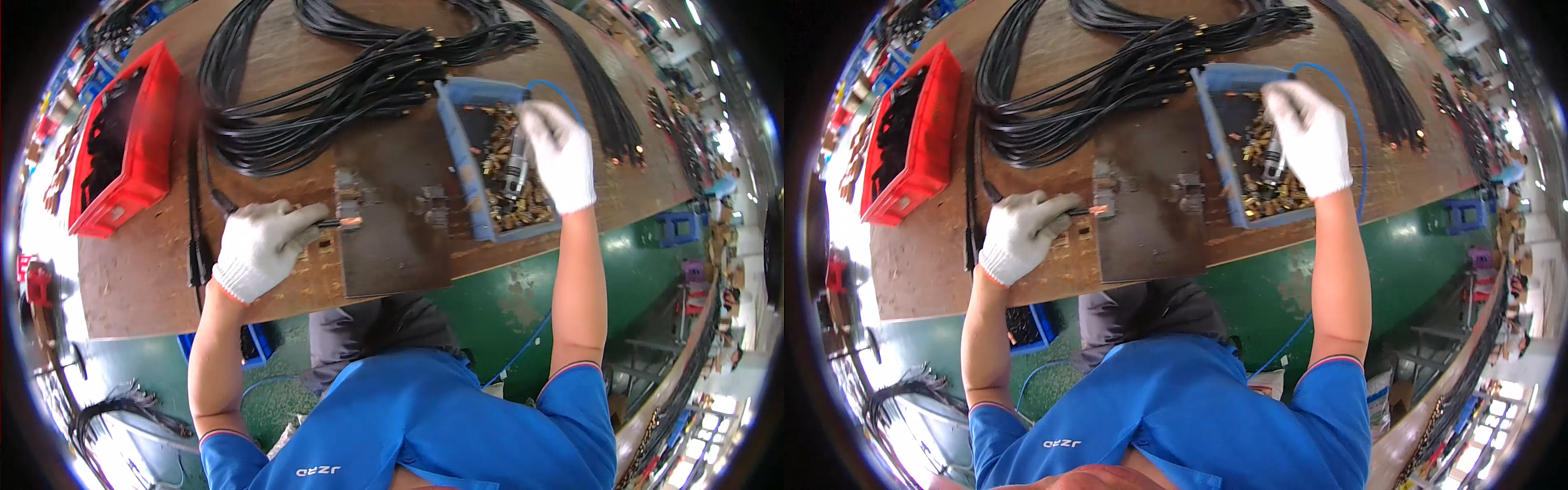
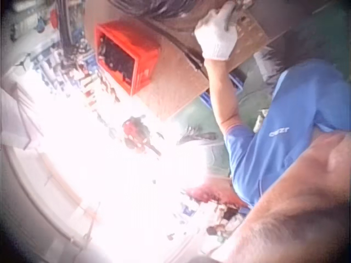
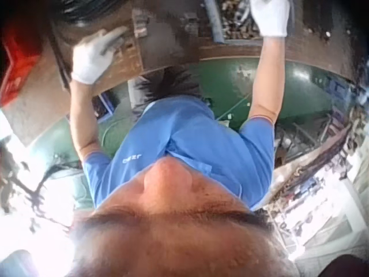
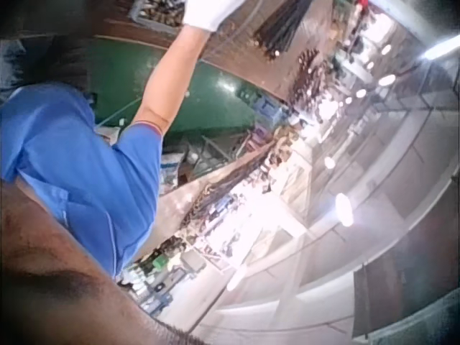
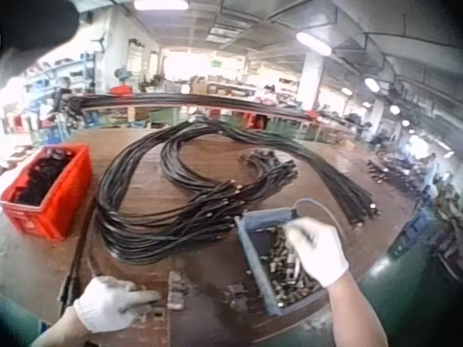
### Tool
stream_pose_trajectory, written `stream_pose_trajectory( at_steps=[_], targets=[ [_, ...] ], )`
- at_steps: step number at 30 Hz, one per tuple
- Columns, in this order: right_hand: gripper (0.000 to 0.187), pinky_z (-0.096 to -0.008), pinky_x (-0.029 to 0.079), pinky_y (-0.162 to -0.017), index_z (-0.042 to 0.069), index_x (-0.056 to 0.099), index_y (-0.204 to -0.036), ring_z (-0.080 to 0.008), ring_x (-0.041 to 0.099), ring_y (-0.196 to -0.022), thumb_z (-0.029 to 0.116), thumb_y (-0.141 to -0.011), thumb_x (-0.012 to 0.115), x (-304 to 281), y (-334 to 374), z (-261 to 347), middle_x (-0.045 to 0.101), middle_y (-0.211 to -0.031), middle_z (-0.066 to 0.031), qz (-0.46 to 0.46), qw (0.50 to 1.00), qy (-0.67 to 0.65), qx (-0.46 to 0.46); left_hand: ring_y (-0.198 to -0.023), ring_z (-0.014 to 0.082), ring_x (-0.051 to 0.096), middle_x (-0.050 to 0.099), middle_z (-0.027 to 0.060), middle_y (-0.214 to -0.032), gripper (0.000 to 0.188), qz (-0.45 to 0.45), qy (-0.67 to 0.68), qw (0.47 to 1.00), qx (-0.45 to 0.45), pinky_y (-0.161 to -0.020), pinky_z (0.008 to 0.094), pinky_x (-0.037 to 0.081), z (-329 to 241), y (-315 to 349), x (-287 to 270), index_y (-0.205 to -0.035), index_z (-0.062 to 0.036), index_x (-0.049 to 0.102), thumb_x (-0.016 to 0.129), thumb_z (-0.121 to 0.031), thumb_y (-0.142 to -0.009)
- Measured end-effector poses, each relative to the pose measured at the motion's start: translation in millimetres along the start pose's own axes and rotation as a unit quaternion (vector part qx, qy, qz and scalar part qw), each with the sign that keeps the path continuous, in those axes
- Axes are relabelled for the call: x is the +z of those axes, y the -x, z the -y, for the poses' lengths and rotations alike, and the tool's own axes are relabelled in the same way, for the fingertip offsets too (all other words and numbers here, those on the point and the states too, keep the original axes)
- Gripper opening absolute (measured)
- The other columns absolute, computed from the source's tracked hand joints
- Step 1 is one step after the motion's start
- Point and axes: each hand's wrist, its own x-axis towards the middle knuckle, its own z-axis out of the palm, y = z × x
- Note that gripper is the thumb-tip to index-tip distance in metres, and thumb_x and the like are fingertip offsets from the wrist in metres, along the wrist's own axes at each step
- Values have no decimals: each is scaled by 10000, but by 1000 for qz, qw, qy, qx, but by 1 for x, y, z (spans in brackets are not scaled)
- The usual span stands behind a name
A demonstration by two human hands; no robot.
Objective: The person repeatedly picks up black cables and brass connectors, places them into a metal jig on a workbench, and uses a pneumatic crimping tool to secure the connectors. The finished cables are placed into a red bin on the left side of the table.
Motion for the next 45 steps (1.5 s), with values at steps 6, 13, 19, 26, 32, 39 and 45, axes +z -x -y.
stream_pose_trajectory(
  at_steps=[6, 13, 19, 26, 32, 39, 45],
  targets=[
    [369, -432, 567, -1009, 107, 728, -1285, -366, 740, -1140, 339, -1000, 688, -12, -58, -46, 786, -1216, -161, 61, 977, 197, -55, -819, 387, 704, 709, 152, -881, 284, 18, 73, 997, 21, -776, 483, 555, 9, -6, 18, -1179, -113, 783, 750, -97, -897],
    [278, -474, 570, -992, 125, 727, -1221, -331, 714, -1157, 175, -985, 588, 52, -89, -84, 764, -1222, -132, 207, 830, 502, -127, -877, 408, 710, 719, 164, -950, 339, 89, 76, 993, -10, -781, 483, 560, -5, -9, 2, -1232, -71, 750, 720, -48, -895],
    [273, -495, 596, -957, 103, 760, -1140, -356, 742, -1110, 146, -1012, 523, 71, -92, -99, 781, -1148, -159, 221, 798, 536, -164, -900, 406, 714, 726, 173, -989, 353, 34, 76, 996, -5, -789, 486, 561, 1, -1, 4, -1241, -78, 749, 703, -31, -894],
    [291, -502, 603, -964, 98, 761, -1199, -371, 737, -1133, 147, -954, 611, 71, -97, -95, 764, -1189, -187, 271, 789, 542, -100, -764, 332, 719, 703, 111, -862, 432, 41, 27, 999, 10, -686, 438, 560, -1, -2, 4, -1311, -168, 755, 729, -63, -893],
    [349, -462, 574, -982, 111, 714, -1318, -361, 731, -1132, 261, -1007, 661, 43, -65, -31, 757, -1227, -170, 59, 949, 287, -117, -742, 319, 716, 685, 106, -831, 459, 35, 7, 999, 8, -669, 436, 559, -1, -4, 2, -1339, -204, 753, 727, -73, -900],
    [141, -330, 625, -691, 9, 739, -1125, -189, 749, -820, 80, -1004, 724, 91, 49, 45, 791, -1026, -122, 175, 793, -555, 181, -743, 350, 705, 678, 126, -833, 481, 8, 41, 999, -23, -684, 440, 564, -3, -8, 5, -1368, -184, 741, 700, -22, -917],
    [194, -364, 685, -761, -5, 734, -1216, -250, 803, -882, 54, -1039, 679, 156, 79, 33, 801, -1081, -152, 190, 606, -721, 278, -772, 368, 697, 674, 172, -865, 513, -33, 77, 996, -39, -711, 435, 558, -7, -13, 4, -1400, -152, 725, 706, 10, -914]
  ],
)
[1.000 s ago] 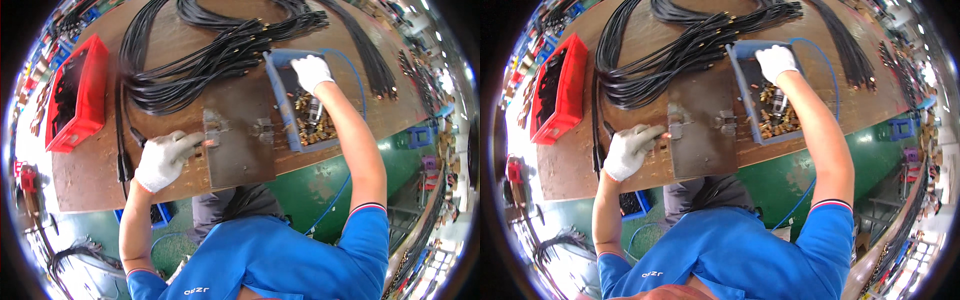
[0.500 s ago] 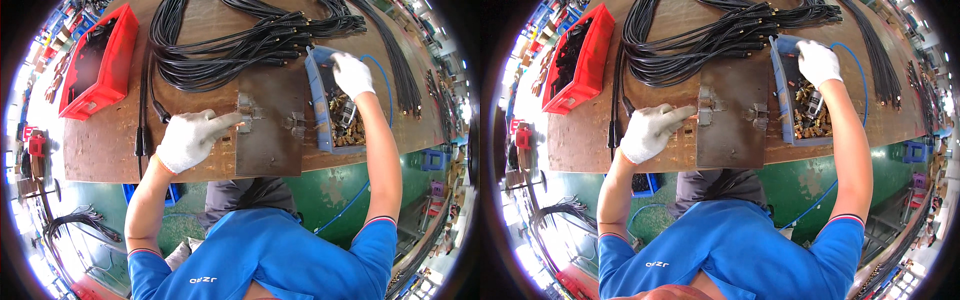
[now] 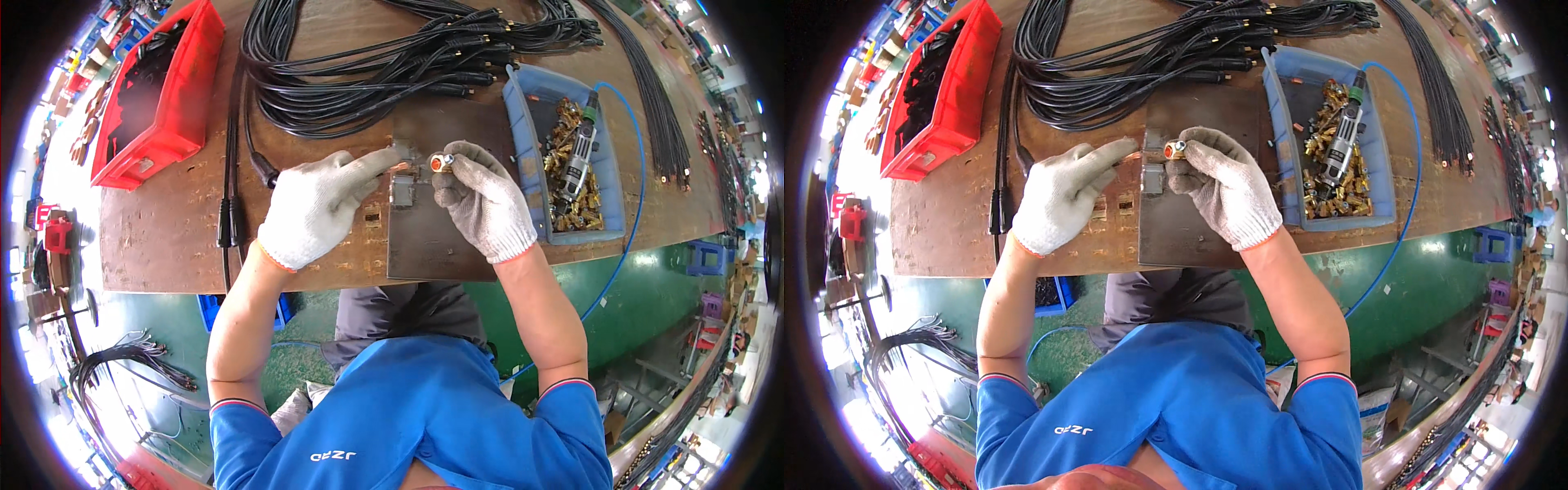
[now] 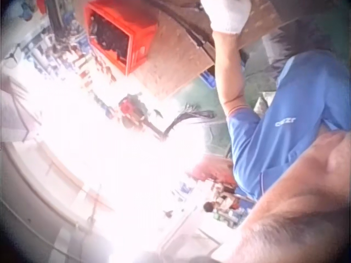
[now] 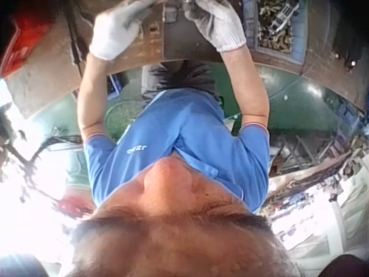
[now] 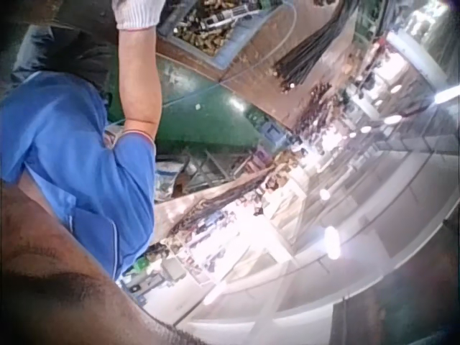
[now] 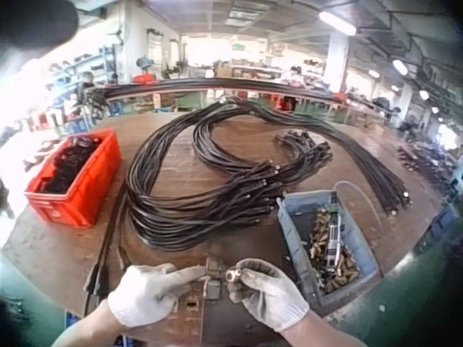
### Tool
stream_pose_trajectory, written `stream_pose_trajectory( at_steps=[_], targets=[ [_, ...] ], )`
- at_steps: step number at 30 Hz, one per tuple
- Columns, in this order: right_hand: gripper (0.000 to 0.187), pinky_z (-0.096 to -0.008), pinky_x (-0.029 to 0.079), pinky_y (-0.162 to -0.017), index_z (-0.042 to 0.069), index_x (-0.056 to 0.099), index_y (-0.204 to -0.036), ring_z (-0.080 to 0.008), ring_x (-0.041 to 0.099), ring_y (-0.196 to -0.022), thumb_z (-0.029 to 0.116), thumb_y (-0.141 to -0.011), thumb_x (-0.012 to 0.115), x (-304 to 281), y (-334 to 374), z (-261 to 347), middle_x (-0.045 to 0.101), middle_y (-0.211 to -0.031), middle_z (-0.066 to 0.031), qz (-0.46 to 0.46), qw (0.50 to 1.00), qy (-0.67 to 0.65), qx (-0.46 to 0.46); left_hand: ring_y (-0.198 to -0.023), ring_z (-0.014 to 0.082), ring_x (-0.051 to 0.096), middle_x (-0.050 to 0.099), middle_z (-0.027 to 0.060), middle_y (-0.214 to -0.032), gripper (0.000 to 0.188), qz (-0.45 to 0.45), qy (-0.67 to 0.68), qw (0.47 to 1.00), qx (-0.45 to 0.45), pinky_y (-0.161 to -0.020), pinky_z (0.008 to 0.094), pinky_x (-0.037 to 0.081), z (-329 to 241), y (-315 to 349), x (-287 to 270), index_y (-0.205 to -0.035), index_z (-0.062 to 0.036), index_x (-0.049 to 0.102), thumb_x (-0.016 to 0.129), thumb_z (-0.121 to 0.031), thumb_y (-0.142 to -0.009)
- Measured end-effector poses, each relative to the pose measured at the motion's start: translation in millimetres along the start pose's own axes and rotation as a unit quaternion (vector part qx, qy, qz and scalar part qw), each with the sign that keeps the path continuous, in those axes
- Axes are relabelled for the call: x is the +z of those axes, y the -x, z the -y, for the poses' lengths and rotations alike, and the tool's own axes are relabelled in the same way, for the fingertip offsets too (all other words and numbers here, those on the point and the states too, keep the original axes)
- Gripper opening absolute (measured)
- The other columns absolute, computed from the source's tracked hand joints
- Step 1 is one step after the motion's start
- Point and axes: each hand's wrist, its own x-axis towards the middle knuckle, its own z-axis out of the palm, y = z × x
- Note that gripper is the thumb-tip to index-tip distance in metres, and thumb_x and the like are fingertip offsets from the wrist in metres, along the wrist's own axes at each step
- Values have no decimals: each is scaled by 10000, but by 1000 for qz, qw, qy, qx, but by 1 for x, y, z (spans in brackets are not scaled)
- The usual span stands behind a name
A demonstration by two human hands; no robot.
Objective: The person repeatedly picks up black cables and brass connectors, places them into a metal jig on a workbench, and uses a pneumatic crimping tool to secure the connectors. The finished cables are placed into a red bin on the left side of the table.
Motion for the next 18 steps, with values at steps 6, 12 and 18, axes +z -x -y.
stream_pose_trajectory(
  at_steps=[6, 12, 18],
  targets=[
    [196, -393, 687, -796, -7, 728, -1222, -263, 805, -874, 69, -1053, 664, 5, -10, -17, 800, -1084, -154, 17, 999, -26, 25, -773, 372, 698, 671, 181, -863, 532, -25, 41, 999, -5, -727, 436, 565, 5, 3, 5, -1411, -154, 716, 702, 28, -911],
    [188, -424, 685, -813, -3, 720, -1222, -292, 805, -883, 74, -1069, 643, 7, -12, -24, 796, -1084, -177, 21, 998, -46, 30, -783, 373, 711, 668, 188, -859, 567, -20, 58, 998, -1, -734, 429, 574, 3, 1, 5, -1411, -151, 716, 668, 69, -891],
    [184, -418, 683, -814, -6, 719, -1219, -308, 805, -893, 63, -1076, 625, 10, -9, -24, 793, -1087, -194, 11, 998, -59, 35, -781, 376, 718, 669, 186, -859, 571, -13, 45, 999, -10, -727, 431, 578, 4, 1, 7, -1406, -153, 719, 658, 76, -886]
  ],
)
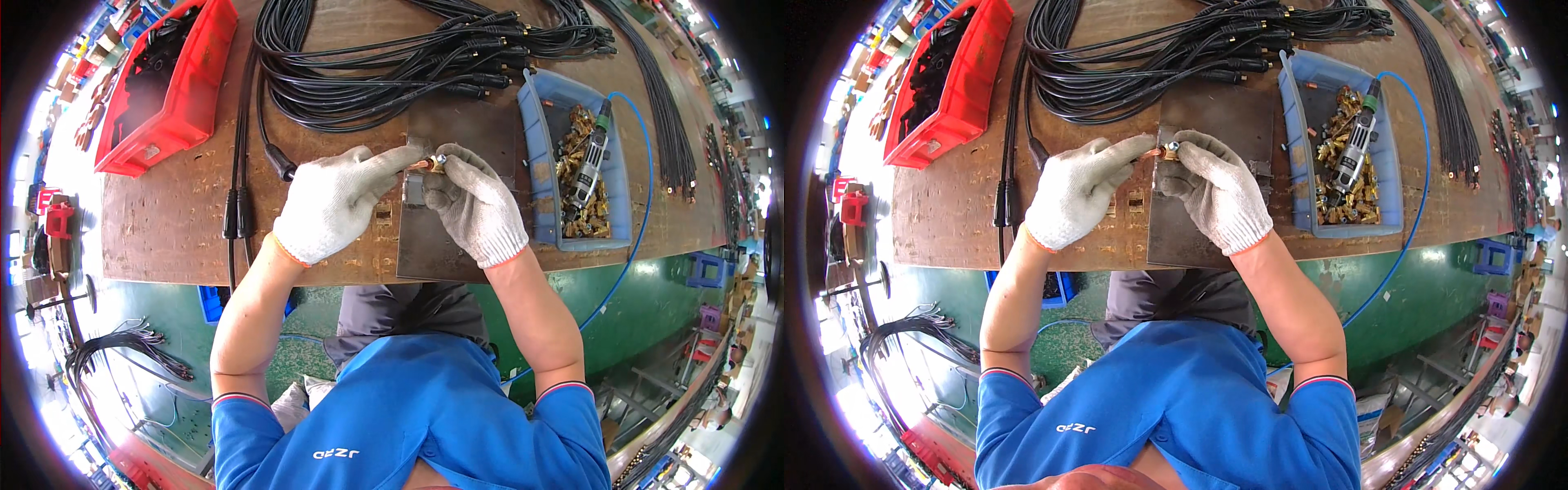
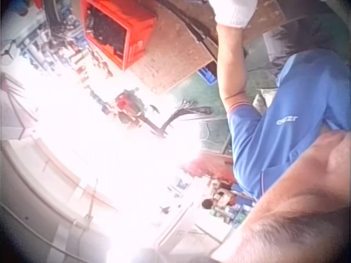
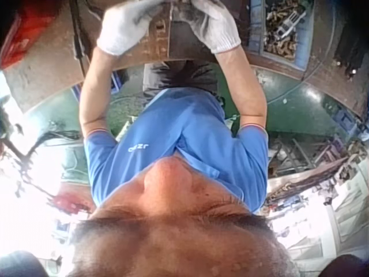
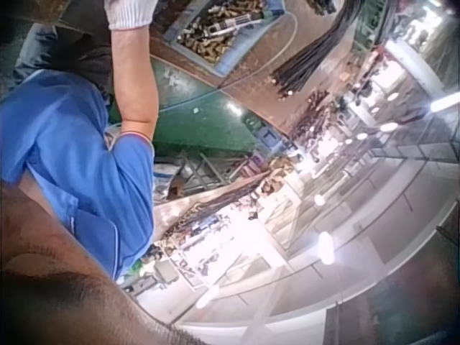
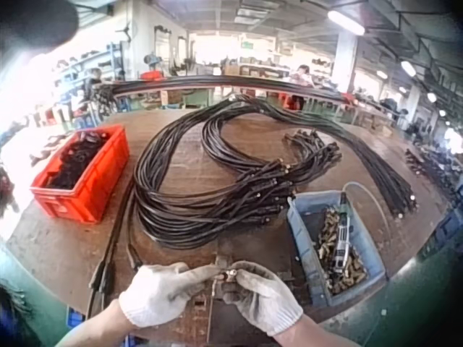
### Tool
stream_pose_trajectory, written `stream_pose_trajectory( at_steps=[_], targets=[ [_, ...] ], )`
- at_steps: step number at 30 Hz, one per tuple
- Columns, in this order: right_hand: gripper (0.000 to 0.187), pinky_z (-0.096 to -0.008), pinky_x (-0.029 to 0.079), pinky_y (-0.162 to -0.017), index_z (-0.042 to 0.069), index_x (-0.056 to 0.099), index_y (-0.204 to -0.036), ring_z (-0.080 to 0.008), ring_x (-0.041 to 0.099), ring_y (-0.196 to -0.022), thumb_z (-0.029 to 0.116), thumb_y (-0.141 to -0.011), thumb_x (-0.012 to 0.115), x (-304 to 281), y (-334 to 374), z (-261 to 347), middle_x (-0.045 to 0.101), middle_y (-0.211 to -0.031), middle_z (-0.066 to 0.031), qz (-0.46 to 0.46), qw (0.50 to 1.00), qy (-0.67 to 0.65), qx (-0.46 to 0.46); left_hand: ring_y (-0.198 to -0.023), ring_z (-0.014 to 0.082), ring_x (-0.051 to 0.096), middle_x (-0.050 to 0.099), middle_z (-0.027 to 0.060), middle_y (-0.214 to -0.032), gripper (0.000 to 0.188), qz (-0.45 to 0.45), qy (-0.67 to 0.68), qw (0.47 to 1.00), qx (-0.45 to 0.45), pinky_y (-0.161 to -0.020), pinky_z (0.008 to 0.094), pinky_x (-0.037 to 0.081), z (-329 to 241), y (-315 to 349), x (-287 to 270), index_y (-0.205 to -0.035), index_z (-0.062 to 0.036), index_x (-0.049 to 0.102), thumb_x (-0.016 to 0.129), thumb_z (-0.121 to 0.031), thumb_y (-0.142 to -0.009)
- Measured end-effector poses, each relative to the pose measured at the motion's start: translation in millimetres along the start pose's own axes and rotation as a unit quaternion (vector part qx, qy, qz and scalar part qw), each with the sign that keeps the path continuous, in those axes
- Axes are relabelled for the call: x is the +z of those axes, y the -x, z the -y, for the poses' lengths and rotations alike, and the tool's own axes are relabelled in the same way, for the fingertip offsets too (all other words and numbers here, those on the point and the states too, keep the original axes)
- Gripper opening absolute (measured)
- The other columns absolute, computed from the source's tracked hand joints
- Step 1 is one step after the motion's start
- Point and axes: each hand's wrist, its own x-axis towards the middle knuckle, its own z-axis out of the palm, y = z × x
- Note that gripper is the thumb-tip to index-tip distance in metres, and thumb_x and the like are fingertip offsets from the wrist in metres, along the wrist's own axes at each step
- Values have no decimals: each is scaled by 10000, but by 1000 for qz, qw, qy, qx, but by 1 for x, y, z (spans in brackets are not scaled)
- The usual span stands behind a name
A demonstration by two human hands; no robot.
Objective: The person repeatedly picks up black cables and brass connectors, places them into a metal jig on a workbench, and uses a pneumatic crimping tool to secure the connectors. The finished cables are placed into a red bin on the left side of the table.
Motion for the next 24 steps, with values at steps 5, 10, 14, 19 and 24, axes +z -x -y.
stream_pose_trajectory(
  at_steps=[5, 10, 14, 19, 24],
  targets=[
    [188, -415, 681, -819, -9, 716, -1223, -302, 805, -893, 64, -1071, 631, -1, 0, -1, 794, -1086, -187, 1, 1000, -4, 3, -789, 369, 722, 681, 169, -869, 546, 6, -7, 1000, 1, -721, 433, 580, 0, 0, 1, -1404, -162, 721, 664, 42, -901],
    [190, -418, 677, -828, -16, 706, -1221, -288, 802, -901, 76, -1061, 659, 0, 1, 0, 795, -1075, -170, -13, 999, 43, -13, -759, 350, 711, 672, 146, -851, 554, 7, -70, 997, 18, -687, 440, 571, 2, 2, 3, -1407, -198, 721, 681, 8, -894],
    [193, -403, 670, -830, -20, 703, -1212, -259, 795, -905, 78, -1046, 691, 8, 3, 1, 792, -1067, -151, -69, 989, 122, -38, -738, 336, 706, 663, 129, -836, 552, 15, -111, 993, 29, -664, 442, 567, 5, 3, 6, -1410, -226, 715, 688, -24, -897],
    [211, -327, 635, -839, -25, 717, -1206, -173, 768, -918, 82, -1025, 737, 17, 7, 0, 785, -1050, -103, -106, 957, 263, -64, -749, 335, 714, 680, 119, -846, 434, 36, -135, 990, 24, -670, 440, 580, 5, 2, 7, -1374, -219, 724, 703, -133, -950],
    [195, -256, 573, -838, -35, 750, -1190, -84, 714, -940, 73, -1028, 742, 13, 2, -1, 786, -1033, -51, -75, 891, 439, -85, -794, 342, 735, 718, 124, -884, 271, 1, -101, 994, 33, -698, 451, 591, 11, 5, 13, -1248, -156, 763, 708, -217, -990]
  ],
)
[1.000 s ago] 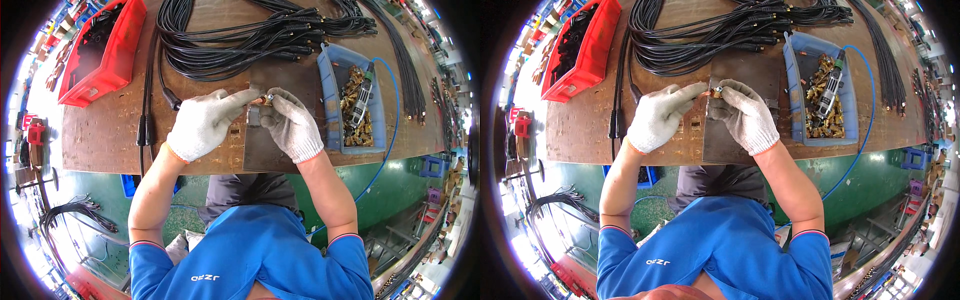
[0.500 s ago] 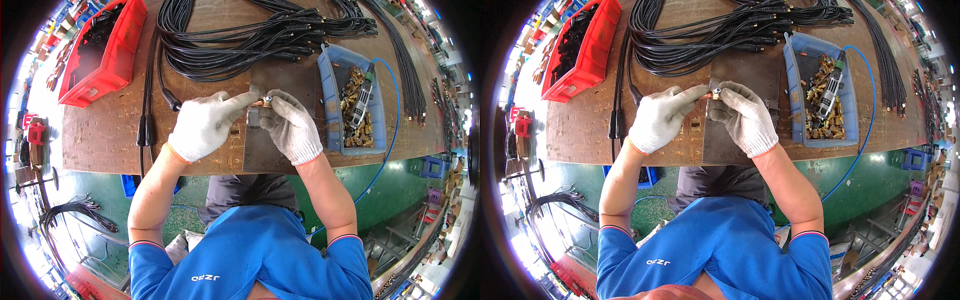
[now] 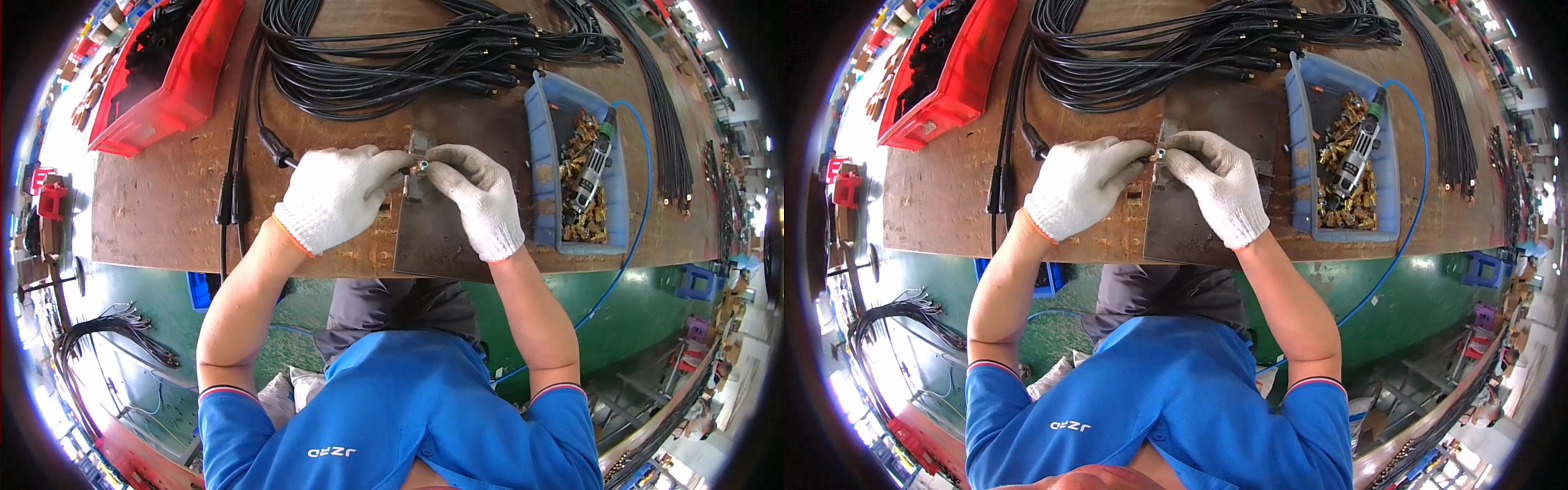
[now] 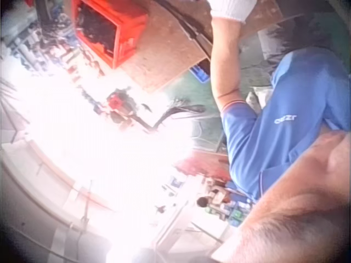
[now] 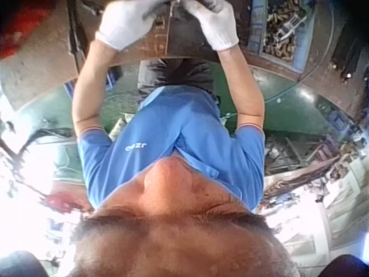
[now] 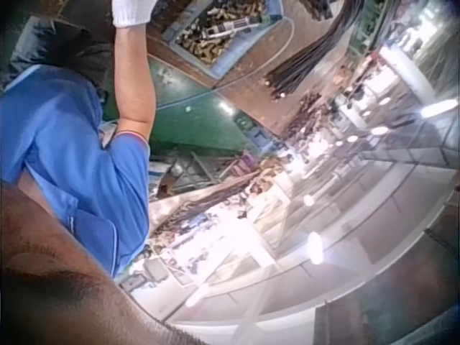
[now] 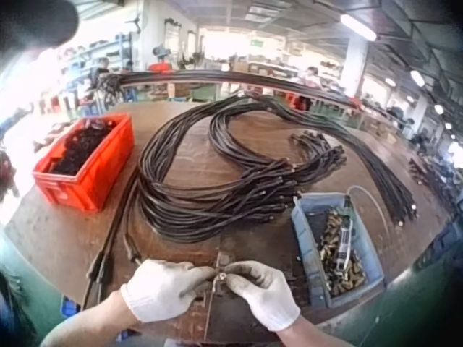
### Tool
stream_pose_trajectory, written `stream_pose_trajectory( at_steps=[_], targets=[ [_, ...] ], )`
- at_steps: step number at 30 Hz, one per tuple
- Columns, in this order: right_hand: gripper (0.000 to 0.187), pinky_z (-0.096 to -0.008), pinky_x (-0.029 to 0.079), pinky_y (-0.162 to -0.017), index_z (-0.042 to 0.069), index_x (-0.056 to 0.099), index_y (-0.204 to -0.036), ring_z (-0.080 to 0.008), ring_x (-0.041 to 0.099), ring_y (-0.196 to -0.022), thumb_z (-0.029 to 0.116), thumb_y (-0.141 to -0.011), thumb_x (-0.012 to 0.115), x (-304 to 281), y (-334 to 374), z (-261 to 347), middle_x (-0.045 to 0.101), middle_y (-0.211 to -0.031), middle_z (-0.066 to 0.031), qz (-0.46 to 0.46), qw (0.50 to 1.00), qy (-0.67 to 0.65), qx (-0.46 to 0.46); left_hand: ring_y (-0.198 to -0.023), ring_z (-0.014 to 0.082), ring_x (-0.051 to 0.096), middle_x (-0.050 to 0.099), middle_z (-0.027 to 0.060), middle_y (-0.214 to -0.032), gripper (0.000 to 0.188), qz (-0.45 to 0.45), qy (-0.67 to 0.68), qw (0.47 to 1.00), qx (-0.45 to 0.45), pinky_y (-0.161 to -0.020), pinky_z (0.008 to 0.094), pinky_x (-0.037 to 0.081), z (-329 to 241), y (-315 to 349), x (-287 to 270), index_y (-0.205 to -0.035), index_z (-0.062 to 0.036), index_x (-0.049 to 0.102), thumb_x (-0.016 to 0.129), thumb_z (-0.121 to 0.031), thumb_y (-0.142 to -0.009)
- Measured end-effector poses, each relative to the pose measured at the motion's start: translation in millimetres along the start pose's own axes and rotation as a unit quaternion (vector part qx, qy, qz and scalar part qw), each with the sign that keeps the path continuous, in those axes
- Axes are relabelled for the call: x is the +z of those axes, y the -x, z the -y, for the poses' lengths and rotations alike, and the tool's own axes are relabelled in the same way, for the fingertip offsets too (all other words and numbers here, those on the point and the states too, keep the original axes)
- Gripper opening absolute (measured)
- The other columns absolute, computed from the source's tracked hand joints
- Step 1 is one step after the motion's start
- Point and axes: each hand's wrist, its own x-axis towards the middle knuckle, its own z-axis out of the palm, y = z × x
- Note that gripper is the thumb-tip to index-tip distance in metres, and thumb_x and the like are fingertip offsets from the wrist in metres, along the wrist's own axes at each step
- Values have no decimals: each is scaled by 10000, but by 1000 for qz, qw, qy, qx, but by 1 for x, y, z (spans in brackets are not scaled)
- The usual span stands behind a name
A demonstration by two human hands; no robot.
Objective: The person repeatedly picks up black cables and brass connectors, places them into a metal jig on a workbench, and uses a pneumatic crimping tool to secure the connectors. The finished cables are placed into a red bin on the left side of the table.
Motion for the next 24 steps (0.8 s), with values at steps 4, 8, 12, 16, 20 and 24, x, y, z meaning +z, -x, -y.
stream_pose_trajectory(
  at_steps=[4, 8, 12, 16, 20, 24],
  targets=[
    [169, -266, 568, -833, -25, 771, -1165, -98, 719, -920, 71, -1031, 734, -5, -5, -5, 805, -1038, -63, 28, 992, 113, -44, -820, 354, 742, 732, 130, -905, 215, 3, 0, 1000, -6, -716, 454, 596, 4, 0, 5, -1168, -127, 776, 710, -235, -995],
    [167, -315, 580, -840, 33, 795, -1140, -201, 755, -920, 93, -986, 770, -8, -8, -7, 801, -1059, -104, 24, 952, 275, -135, -820, 359, 740, 732, 127, -917, 205, 2, -3, 1000, -23, -711, 453, 595, 6, 1, 11, -1148, -131, 777, 715, -246, -990],
    [168, -388, 591, -877, 90, 818, -1100, -306, 746, -995, 127, -937, 802, -8, -15, -1, 783, -1083, -120, 3, 897, 384, -220, -831, 359, 741, 733, 122, -932, 204, -7, -3, 1000, -24, -713, 453, 593, 10, -2, 17, -1148, -139, 781, 716, -239, -982],
    [157, -445, 588, -917, 128, 830, -1049, -332, 715, -1052, 174, -899, 820, -8, -24, -1, 780, -1080, -99, -27, 843, 474, -252, -849, 360, 742, 732, 123, -936, 206, 3, -29, 999, -22, -727, 454, 593, 20, -9, 23, -1147, -138, 783, 714, -228, -976],
    [155, -450, 585, -921, 140, 822, -1030, -332, 711, -1060, 192, -884, 819, -4, -29, 1, 782, -1072, -78, -20, 831, 506, -230, -851, 362, 741, 733, 123, -952, 207, 26, -41, 999, -24, -732, 457, 593, 27, -13, 28, -1144, -135, 781, 714, -224, -970],
    [168, -443, 582, -922, 133, 810, -1041, -331, 711, -1066, 197, -886, 819, -11, -36, 0, 786, -1084, -78, 8, 852, 494, -174, -851, 362, 739, 731, 121, -963, 210, 25, -28, 999, -28, -737, 461, 593, 33, -14, 39, -1141, -132, 780, 724, -212, -955]
  ],
)
